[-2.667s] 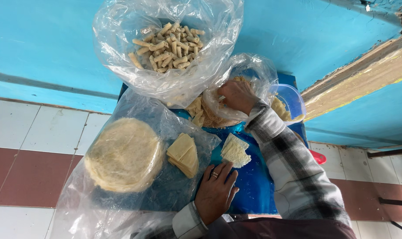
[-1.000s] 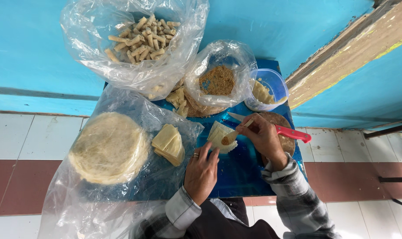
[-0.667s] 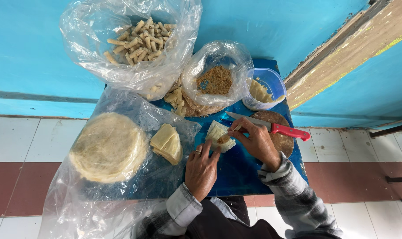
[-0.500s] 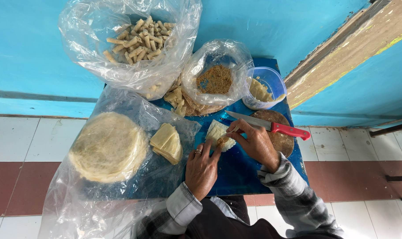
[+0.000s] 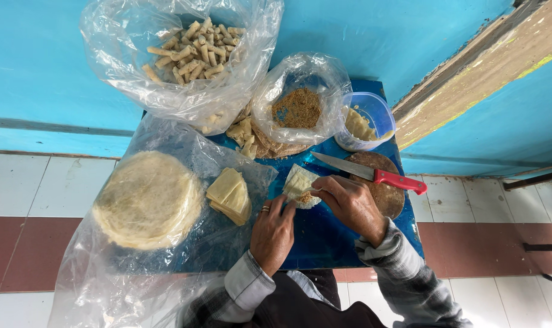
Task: The person takes thin pastry sheets from a stack, spoons brown filling from a plastic bag onto a sheet, and folds the sheet over the filling by hand to form filled snack packets, placing finished pieces aside. They repeat this cycle, occasionally repositioning the stack of sheets and the filling bag on the plastic-covered table.
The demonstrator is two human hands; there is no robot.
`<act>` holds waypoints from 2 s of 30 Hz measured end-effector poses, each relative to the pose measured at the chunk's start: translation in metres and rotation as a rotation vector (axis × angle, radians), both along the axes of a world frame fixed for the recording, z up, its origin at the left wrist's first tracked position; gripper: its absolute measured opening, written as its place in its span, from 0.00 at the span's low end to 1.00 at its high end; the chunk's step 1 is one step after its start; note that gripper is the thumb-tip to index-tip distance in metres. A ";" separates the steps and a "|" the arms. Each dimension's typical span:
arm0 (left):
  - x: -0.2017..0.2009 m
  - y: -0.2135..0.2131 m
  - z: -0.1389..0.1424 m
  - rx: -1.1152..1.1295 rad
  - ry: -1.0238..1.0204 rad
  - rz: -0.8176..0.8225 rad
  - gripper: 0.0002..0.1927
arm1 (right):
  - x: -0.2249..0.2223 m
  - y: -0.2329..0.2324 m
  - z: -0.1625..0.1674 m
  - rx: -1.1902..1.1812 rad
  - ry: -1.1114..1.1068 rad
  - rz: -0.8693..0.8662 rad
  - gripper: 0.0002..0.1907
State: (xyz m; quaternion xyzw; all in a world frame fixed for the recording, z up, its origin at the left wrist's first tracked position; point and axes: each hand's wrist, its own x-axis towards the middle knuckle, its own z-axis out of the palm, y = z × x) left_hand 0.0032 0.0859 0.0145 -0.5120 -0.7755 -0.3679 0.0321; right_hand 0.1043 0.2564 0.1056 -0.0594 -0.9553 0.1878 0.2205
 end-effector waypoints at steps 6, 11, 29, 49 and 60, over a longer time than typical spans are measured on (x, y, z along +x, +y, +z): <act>-0.001 0.002 -0.001 -0.073 -0.064 0.071 0.12 | 0.000 -0.002 -0.002 0.002 0.034 0.018 0.07; -0.001 0.004 0.000 -0.061 -0.030 0.074 0.13 | 0.002 -0.003 -0.003 0.020 0.048 0.024 0.07; 0.000 0.002 0.000 -0.076 -0.104 0.058 0.10 | 0.002 0.032 0.018 -0.166 0.294 -0.069 0.04; 0.002 0.010 0.018 -0.099 -0.063 0.113 0.07 | 0.017 -0.032 -0.038 0.166 0.005 -0.497 0.09; -0.004 0.022 0.014 -0.037 -0.017 0.126 0.09 | 0.011 -0.022 -0.055 -0.206 -0.018 -0.475 0.10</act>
